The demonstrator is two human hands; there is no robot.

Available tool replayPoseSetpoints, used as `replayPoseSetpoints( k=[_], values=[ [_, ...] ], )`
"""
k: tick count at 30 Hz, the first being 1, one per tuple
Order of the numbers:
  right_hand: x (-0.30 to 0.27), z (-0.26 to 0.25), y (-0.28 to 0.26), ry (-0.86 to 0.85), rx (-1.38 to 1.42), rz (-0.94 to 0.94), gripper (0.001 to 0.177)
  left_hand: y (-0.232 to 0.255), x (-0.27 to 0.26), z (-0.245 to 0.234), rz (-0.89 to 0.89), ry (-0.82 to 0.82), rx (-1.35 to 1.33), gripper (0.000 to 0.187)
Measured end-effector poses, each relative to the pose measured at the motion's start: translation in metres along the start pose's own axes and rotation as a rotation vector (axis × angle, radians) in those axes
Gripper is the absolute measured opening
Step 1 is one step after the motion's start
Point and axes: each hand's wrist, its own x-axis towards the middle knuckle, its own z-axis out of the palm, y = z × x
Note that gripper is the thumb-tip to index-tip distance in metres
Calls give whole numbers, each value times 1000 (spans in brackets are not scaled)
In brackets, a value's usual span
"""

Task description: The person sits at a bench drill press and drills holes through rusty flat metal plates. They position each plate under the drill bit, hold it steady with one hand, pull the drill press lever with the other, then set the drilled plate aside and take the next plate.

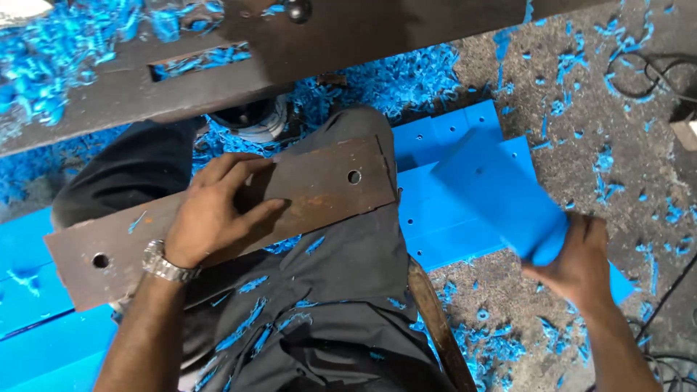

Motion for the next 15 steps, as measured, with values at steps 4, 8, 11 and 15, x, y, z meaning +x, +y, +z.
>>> replayPoseSetpoints(
  k=[4,8,11,15],
  values=[
    [72,61,31,73,1,5,114,15,22,25,134,60,108,60],
    [147,127,43,61,-106,-212,124,26,35,48,204,137,220,61],
    [218,181,37,-148,-309,-231,123,27,45,54,206,122,267,63],
    [270,189,-4,-224,-442,-227,125,31,49,59,175,90,252,63]
  ],
)
